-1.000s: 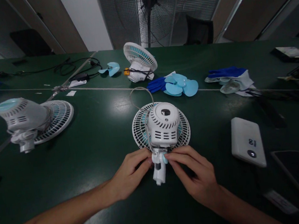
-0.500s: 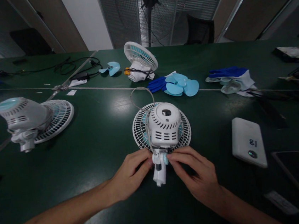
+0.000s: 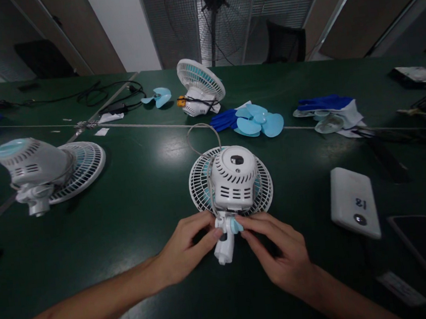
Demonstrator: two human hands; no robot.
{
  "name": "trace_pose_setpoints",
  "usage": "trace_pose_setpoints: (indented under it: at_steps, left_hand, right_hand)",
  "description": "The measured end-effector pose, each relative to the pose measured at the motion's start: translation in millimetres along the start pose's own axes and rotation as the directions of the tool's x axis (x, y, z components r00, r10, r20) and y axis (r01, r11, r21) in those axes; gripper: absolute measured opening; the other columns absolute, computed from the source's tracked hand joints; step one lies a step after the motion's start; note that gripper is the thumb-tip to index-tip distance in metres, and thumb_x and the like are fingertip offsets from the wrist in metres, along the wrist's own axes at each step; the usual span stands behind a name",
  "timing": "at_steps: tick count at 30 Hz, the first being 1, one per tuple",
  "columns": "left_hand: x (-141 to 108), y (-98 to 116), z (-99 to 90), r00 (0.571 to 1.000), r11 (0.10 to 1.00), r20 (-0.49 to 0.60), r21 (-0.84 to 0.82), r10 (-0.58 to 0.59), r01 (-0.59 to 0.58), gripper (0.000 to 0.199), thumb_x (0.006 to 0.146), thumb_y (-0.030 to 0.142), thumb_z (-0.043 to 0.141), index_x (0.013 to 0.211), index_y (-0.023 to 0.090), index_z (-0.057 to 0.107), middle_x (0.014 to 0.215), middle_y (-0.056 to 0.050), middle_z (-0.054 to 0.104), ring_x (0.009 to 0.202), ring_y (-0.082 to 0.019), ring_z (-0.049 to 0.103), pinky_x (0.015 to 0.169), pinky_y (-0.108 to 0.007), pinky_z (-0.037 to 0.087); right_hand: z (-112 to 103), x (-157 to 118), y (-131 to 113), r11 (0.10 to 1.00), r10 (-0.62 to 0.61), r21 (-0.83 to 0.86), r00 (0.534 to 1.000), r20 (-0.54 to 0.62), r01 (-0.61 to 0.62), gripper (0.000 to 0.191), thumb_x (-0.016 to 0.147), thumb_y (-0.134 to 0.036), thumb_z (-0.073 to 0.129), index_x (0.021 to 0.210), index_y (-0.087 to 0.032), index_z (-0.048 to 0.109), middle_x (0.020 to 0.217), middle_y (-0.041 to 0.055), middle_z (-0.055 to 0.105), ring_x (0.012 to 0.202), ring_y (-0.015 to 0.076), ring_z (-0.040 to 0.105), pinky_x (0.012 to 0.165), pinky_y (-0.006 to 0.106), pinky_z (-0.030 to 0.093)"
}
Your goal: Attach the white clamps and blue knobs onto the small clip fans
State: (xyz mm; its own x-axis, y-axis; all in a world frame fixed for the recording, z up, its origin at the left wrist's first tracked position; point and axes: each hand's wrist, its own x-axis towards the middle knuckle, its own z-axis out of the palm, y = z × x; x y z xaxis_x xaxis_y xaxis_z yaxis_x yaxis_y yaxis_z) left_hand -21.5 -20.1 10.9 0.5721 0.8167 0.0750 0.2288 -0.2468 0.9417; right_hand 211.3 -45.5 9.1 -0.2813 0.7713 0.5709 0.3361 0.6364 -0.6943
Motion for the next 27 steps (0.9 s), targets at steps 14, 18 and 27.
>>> trace_pose_setpoints:
  at_steps: [14, 18, 27]
  left_hand:
    - [1.5, -1.5, 1.3, 1.000, 1.000, 0.002, -0.002, 0.010, -0.010, 0.029, 0.106, 0.033, 0.049, 0.086, 0.014, 0.059, 0.082, -0.002, 0.056, 0.077, -0.014, 0.051, 0.072, -0.027, 0.039]
    - [-0.4, -0.6, 1.0, 1.000, 1.000, 0.000, 0.007, 0.011, -0.011, 0.028, 0.106, 0.032, 0.050, 0.086, 0.014, 0.058, 0.082, -0.002, 0.055, 0.077, -0.013, 0.051, 0.072, -0.027, 0.040]
    - [0.5, -0.1, 0.8, 1.000, 0.999, 0.009, 0.030, 0.019, -0.020, 0.027, 0.106, 0.032, 0.048, 0.090, 0.014, 0.061, 0.085, -0.004, 0.059, 0.078, -0.015, 0.051, 0.072, -0.028, 0.042]
  right_hand:
    - [2.0, -3.0, 5.1, 0.999, -0.015, -0.030, 1.000, -0.005, 0.015, 0.045, 0.094, -0.002, 0.058, 0.133, -0.023, 0.064, 0.108, 0.0072, 0.074, 0.094, 0.0167, 0.072, 0.078, 0.031, 0.064]
    - [2.3, -2.0, 3.7, 0.998, -0.029, -0.048, 1.000, -0.001, 0.029, 0.047, 0.094, 0.000, 0.058, 0.134, -0.024, 0.064, 0.106, 0.0063, 0.074, 0.093, 0.0158, 0.072, 0.077, 0.030, 0.064]
    - [0.9, -2.1, 5.0, 0.997, -0.037, -0.067, 0.999, -0.017, 0.035, 0.047, 0.092, -0.005, 0.065, 0.134, -0.026, 0.064, 0.107, 0.0046, 0.076, 0.091, 0.0166, 0.074, 0.078, 0.031, 0.065]
